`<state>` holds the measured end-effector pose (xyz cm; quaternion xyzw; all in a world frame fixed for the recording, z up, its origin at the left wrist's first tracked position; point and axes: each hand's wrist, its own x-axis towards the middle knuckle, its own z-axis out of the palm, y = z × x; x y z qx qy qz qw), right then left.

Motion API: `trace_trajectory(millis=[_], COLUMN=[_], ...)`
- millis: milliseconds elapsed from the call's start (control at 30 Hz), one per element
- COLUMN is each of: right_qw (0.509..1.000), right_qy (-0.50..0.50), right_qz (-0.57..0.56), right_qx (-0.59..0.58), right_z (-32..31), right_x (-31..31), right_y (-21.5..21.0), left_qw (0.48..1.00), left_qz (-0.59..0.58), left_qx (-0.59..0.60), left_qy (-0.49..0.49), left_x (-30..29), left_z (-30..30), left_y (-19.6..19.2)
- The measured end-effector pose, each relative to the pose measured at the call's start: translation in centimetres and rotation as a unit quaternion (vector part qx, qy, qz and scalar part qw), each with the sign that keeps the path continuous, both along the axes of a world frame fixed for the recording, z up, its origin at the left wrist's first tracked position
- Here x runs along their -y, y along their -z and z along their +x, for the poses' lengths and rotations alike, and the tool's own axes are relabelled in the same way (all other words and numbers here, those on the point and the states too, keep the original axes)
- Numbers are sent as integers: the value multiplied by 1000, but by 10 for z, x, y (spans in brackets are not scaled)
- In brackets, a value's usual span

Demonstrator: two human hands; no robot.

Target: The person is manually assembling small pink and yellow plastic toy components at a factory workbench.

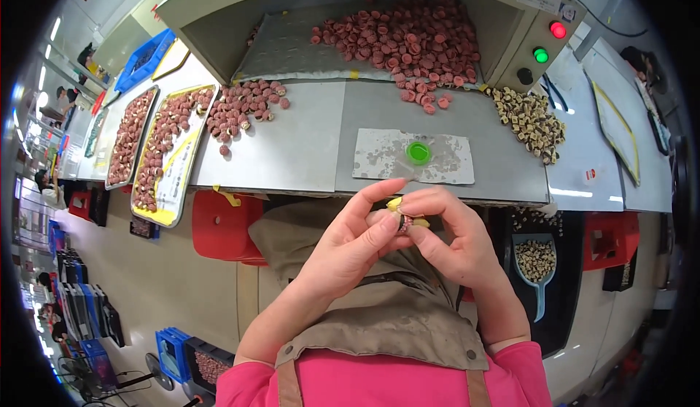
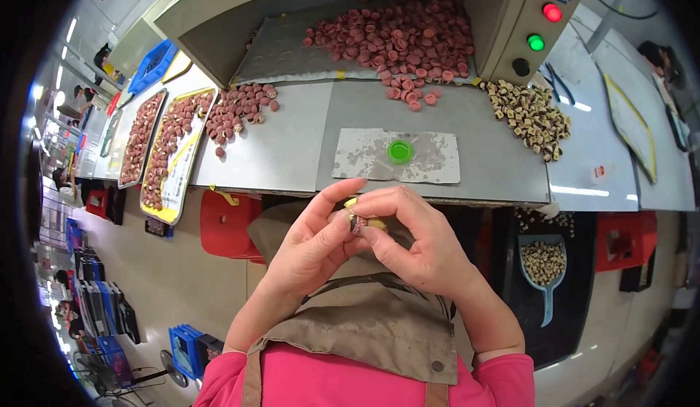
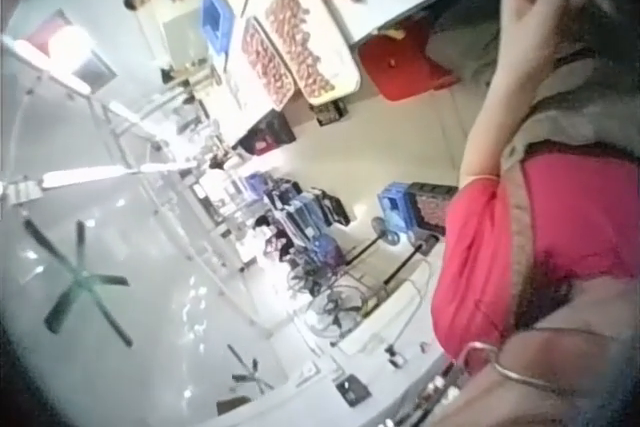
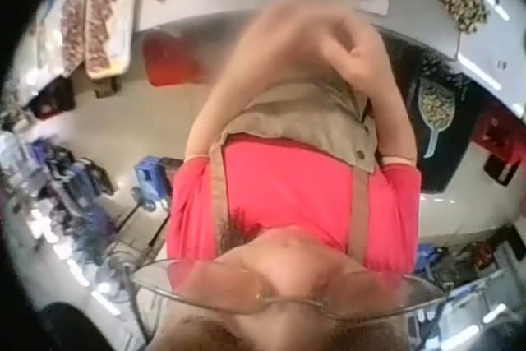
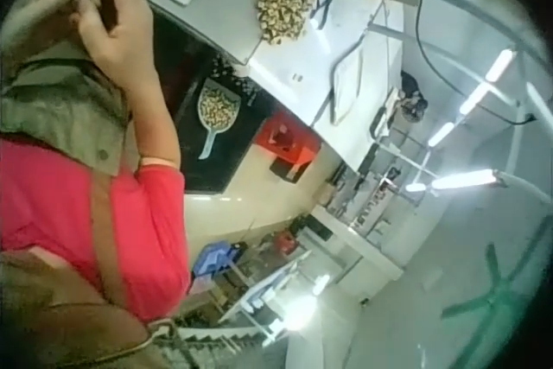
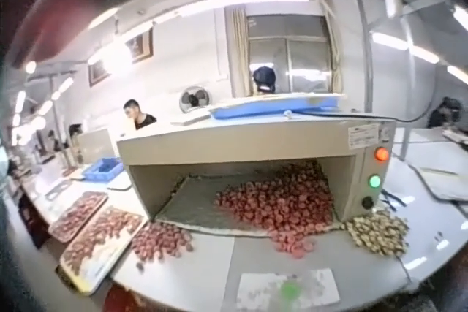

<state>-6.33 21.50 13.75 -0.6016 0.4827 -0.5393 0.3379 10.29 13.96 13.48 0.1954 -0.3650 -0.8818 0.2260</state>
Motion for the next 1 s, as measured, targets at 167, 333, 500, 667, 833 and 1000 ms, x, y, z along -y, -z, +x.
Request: trace_trajectory(millis=[167, 333, 500, 667, 833, 1000], right_qw=[999, 995, 988, 992, 979, 917], right_qy=[-11, 42, -33, -4, 135, 348], right_qz=[29, 89, 84, 87, 120, 147], right_qx=[-43, -14, -123, -91, -93, -127], right_z=[46, 107, 86, 52, -23, -108], right_x=[7, 10, 18, 14, -6, -36], right_y=[5, 9, 6, 5, -7, -2], left_qw=[999, 996, 893, 546, 290, 476], left_qz=[-46, -50, -228, -516, -669, -676], left_qx=[-3, -10, 264, 514, 566, 457], left_qy=[-15, -71, -285, -414, -384, -328], left_x=[6, 19, 114, 269, 312, 308], left_z=[47, 99, 186, 272, 266, 125], left_y=[12, 19, 22, 80, 58, 22])
